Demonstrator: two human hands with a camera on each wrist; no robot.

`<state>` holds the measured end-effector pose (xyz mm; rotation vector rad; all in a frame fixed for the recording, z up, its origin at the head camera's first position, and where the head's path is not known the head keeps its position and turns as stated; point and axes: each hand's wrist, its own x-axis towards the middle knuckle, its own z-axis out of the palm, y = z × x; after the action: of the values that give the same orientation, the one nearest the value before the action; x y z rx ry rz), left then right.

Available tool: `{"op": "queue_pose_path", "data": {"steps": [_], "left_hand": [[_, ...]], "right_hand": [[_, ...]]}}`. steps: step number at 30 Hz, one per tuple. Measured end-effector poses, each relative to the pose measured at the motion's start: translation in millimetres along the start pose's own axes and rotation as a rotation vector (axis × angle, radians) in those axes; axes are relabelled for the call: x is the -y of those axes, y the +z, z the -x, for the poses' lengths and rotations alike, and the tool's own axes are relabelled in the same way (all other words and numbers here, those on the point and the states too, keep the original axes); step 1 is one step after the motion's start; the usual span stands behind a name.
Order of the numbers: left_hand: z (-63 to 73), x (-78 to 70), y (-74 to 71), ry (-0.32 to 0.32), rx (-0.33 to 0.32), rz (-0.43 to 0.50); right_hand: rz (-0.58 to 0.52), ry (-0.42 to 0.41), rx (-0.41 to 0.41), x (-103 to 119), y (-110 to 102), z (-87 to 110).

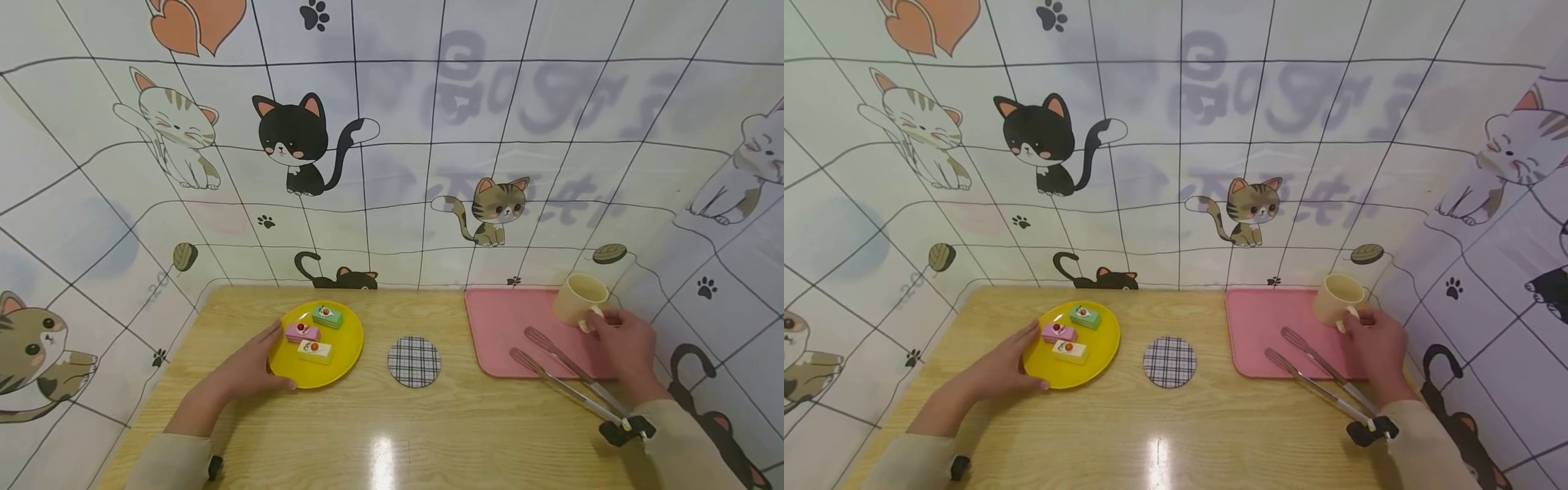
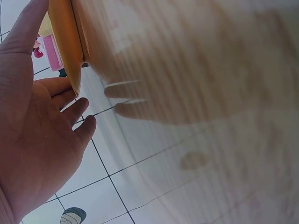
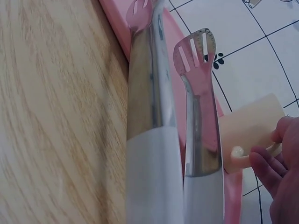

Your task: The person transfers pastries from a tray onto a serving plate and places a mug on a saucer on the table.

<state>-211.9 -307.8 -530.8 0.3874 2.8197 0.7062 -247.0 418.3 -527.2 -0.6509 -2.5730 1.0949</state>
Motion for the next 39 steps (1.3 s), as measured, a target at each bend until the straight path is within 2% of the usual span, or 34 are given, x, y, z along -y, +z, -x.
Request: {"op": "queue_pose_path", "data": {"steps": [9,16,22,28,35,39], "left_hand": [[-0.6,0.7,1.1,-0.001,0.004,-0.007],[-1.4,1.1,1.9,0.003,0.001,-0.017],[-1.6,0.4,2.0,0.009,0.002,-0.018],[-0.8,2.5,2.6,0.018,0.001,0.029],[1.3,2.7,1.5,0.0,-0.062,0.058],[-0.3,-4.9,-0.6,0.036,-0.129,0.028]], "right_hand": [[0.008,-0.05,-0.05,-2,-3,2.6],[-0.041,-0.063,-0.098,3,-6,6.9],[-0.059,-0.069,-0.086,12,-9,14.9],[-0.067,-0.095,-0.09,21,-11,22.7],[-0.074,-0.155,-0.103,29,-13,32.2],[-0.063,-0.179,-0.097,35,-14,38.6]]}}
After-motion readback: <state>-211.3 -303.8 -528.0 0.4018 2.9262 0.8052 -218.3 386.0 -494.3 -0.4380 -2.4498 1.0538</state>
